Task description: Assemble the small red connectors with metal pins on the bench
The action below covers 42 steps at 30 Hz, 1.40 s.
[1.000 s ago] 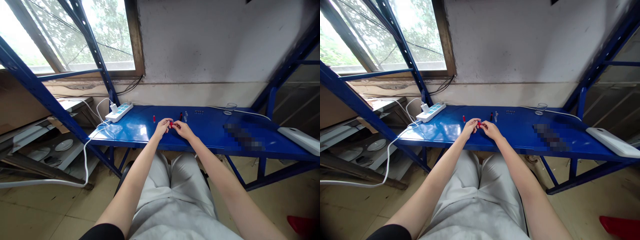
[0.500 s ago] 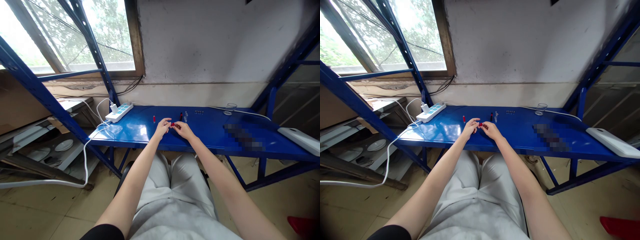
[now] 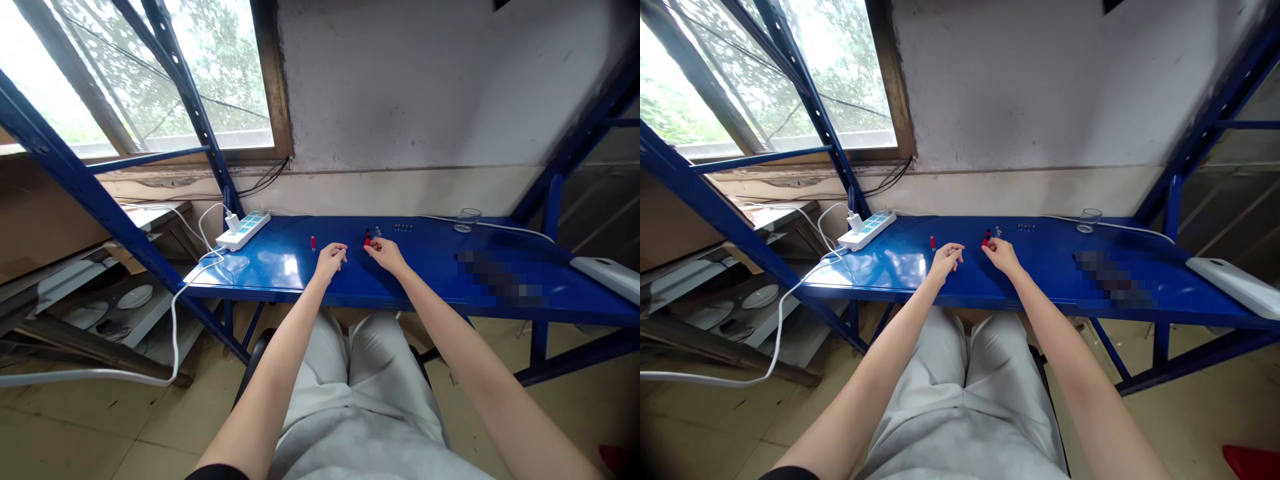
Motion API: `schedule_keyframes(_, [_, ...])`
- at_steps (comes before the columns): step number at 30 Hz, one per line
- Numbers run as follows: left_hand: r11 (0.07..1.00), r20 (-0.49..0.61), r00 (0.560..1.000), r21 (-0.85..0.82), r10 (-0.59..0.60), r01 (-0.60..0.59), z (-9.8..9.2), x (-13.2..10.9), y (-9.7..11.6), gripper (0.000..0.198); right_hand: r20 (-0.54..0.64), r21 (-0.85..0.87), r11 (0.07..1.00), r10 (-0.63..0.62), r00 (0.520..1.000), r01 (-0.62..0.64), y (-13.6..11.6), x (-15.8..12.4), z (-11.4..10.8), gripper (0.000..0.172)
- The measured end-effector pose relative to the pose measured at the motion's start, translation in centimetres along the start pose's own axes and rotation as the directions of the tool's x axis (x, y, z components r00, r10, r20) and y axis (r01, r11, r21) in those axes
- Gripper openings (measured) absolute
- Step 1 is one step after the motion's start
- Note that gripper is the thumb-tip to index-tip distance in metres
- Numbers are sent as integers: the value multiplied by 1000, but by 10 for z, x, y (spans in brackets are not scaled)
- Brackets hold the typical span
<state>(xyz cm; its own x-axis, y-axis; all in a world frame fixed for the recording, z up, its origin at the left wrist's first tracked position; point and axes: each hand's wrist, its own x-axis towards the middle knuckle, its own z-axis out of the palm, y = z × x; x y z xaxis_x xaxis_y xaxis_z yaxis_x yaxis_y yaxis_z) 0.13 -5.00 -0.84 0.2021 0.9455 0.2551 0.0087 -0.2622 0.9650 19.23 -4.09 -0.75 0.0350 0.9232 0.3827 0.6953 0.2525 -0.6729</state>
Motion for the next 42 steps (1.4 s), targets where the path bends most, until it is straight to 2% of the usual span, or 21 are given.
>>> schedule_keyframes(4, [1000, 16, 1000, 0, -4, 4, -1, 0, -1, 21, 102, -122, 989, 102, 990, -90, 5, 6, -15, 20])
schedule_keyframes(10, [1000, 31, 1000, 17, -4, 4, -1, 1, -2, 21, 141, -185, 976, 145, 979, -118, 12, 8, -26, 18])
schedule_keyframes(14, [1000, 28, 1000, 16, -10, 9, 0, 1, -1, 21, 143, -192, 978, 114, 983, -85, 15, 10, -21, 20])
schedule_keyframes(20, [1000, 29, 999, 17, -25, 24, 0, 1, 1, 20, 76, -282, 958, 71, 995, -46, 11, 14, -9, 23])
schedule_keyframes(25, [999, 31, 999, 39, -29, 28, 0, 1, 1, 20, 48, -339, 939, 85, 995, -64, 8, 16, -5, 25])
schedule_keyframes(42, [998, 33, 999, 61, -23, 21, 0, 1, 0, 22, 88, -386, 920, 111, 990, -69, 5, 16, -4, 23])
